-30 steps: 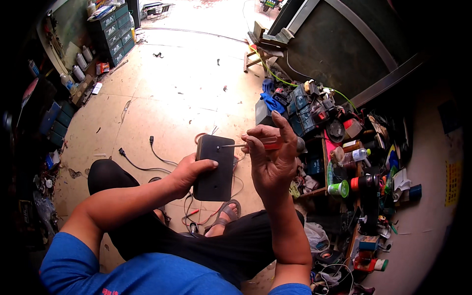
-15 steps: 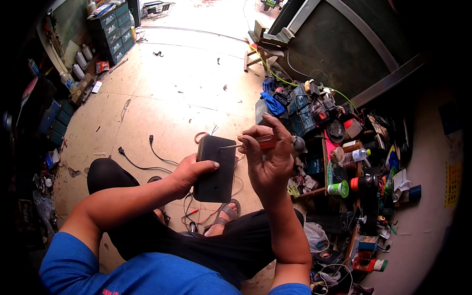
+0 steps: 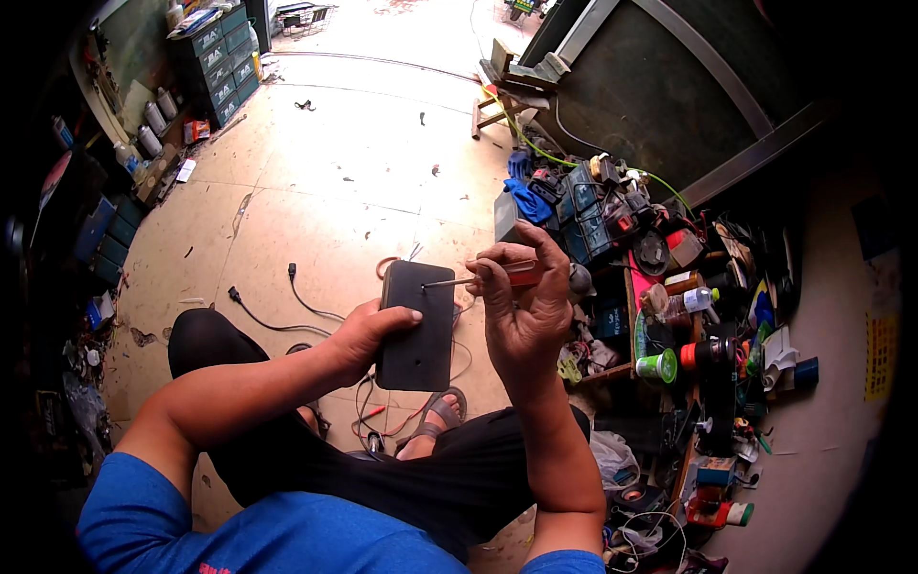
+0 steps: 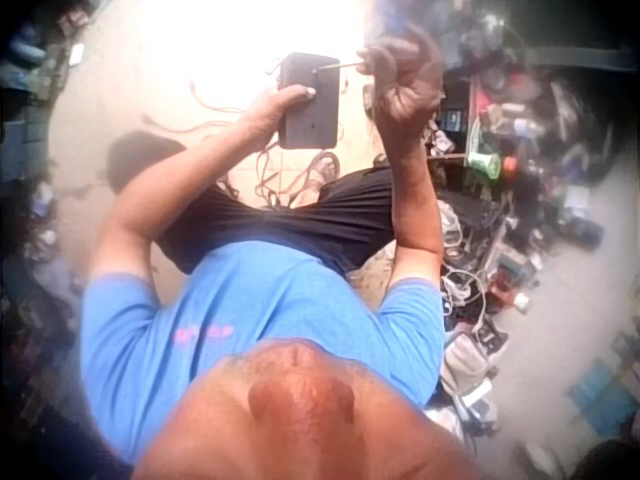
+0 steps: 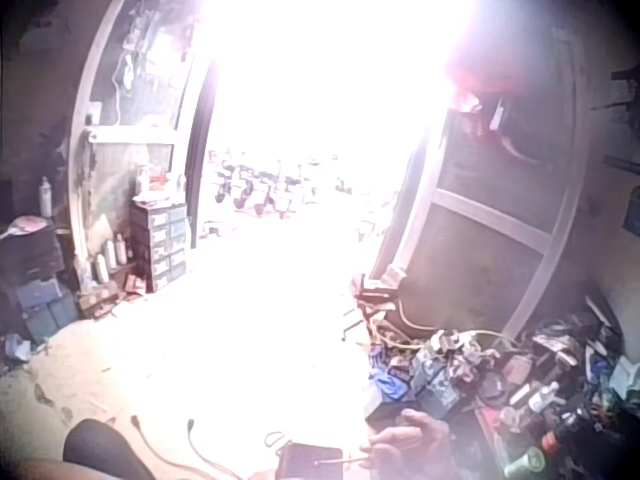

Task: The person handles a circuit board and a plastic housing, cuts a wire using scissors, and touches the components with multimeter probes. They place the board into the housing and use a screwdriver to fasten the two halves of the casing together.

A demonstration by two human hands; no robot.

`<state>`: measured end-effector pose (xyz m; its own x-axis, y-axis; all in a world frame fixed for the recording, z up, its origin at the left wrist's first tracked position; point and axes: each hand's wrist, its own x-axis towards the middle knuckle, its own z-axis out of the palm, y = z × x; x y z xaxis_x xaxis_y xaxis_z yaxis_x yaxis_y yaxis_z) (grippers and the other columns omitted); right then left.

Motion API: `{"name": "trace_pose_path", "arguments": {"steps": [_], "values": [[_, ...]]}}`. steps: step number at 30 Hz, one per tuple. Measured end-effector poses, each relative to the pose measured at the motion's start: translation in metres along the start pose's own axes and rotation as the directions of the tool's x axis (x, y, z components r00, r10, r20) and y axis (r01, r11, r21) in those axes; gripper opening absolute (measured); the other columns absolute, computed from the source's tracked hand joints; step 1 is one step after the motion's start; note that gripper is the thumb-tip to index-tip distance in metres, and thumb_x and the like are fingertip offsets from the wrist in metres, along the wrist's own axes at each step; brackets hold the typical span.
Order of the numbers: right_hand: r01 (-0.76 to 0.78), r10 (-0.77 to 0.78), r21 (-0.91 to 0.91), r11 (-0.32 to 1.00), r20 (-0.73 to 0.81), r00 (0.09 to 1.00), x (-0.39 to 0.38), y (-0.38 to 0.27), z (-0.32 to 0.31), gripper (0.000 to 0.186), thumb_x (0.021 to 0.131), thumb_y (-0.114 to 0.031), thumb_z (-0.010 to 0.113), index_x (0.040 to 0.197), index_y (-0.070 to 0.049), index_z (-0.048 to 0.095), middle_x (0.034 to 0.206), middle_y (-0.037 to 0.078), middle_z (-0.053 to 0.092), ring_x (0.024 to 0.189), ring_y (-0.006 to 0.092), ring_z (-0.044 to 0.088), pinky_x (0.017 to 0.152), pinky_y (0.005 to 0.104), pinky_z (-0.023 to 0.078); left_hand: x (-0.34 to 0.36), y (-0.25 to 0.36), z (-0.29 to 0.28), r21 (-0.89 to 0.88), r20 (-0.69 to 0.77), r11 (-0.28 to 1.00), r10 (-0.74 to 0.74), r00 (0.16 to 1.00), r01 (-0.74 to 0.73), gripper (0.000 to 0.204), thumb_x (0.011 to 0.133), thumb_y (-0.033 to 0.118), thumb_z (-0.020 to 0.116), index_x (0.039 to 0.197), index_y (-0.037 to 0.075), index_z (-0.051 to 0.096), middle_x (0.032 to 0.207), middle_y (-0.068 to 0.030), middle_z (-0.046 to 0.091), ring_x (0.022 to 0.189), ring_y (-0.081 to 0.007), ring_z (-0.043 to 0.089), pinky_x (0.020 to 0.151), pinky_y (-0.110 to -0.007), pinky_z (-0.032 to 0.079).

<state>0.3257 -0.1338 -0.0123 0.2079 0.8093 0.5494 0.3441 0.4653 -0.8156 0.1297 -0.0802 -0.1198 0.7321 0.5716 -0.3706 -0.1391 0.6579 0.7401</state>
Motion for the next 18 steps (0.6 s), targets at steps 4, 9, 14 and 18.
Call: {"name": "trace_pose_path", "arguments": {"steps": [4,9,14,18], "values": [[-0.015,0.016,0.028,1.0,-0.029,0.999,0.0014,-0.0007,-0.002,0.049,0.111,-0.012,0.064,0.153,-0.001,0.041,0.114,0.013,0.07,0.101,0.0201,0.074,0.08,0.0288,0.063,0.0003,0.0009,0.001,-0.029,0.023,0.999,-0.015,1.0,0.016,0.063,0.099,0.034,0.063,0.151,-0.001,0.059,0.137,-0.0166,0.071,0.12,-0.0253,0.073,0.106,-0.042,0.06],[-0.036,0.038,0.039,0.999,-0.041,0.998,0.0022,0.0009,-0.0028,0.049,0.111,-0.012,0.064,0.153,-0.001,0.041,0.114,0.013,0.069,0.101,0.0205,0.074,0.081,0.0289,0.063,0.0005,0.0017,0.0005,-0.052,0.027,0.998,-0.027,0.999,0.029,0.062,0.099,0.033,0.063,0.151,-0.001,0.059,0.137,-0.0169,0.071,0.12,-0.0252,0.073,0.105,-0.042,0.06],[-0.018,0.018,-0.029,0.999,0.002,1.0,0.0025,0.002,-0.0045,0.052,0.111,-0.01,0.065,0.155,-0.002,0.04,0.115,0.013,0.07,0.102,0.0198,0.074,0.081,0.0287,0.063,0.0002,-0.0013,0.005,-0.056,-0.067,0.998,0.031,0.997,-0.035,0.043,0.095,0.029,0.073,0.125,-0.002,0.069,0.107,-0.0129,0.076,0.095,-0.0214,0.075,0.087,-0.035,0.062],[0.047,-0.037,-0.084,0.995,0.121,0.992,0.0051,-0.003,-0.0058,0.066,0.109,-0.007,0.068,0.164,-0.004,0.032,0.116,0.013,0.07,0.102,0.0193,0.074,0.083,0.0282,0.062,0.0009,-0.0035,0.0032,-0.08,-0.062,0.996,0.029,0.998,-0.034,0.042,0.095,0.028,0.073,0.125,-0.002,0.07,0.108,-0.0127,0.076,0.096,-0.0212,0.075,0.086,-0.035,0.062]]}}
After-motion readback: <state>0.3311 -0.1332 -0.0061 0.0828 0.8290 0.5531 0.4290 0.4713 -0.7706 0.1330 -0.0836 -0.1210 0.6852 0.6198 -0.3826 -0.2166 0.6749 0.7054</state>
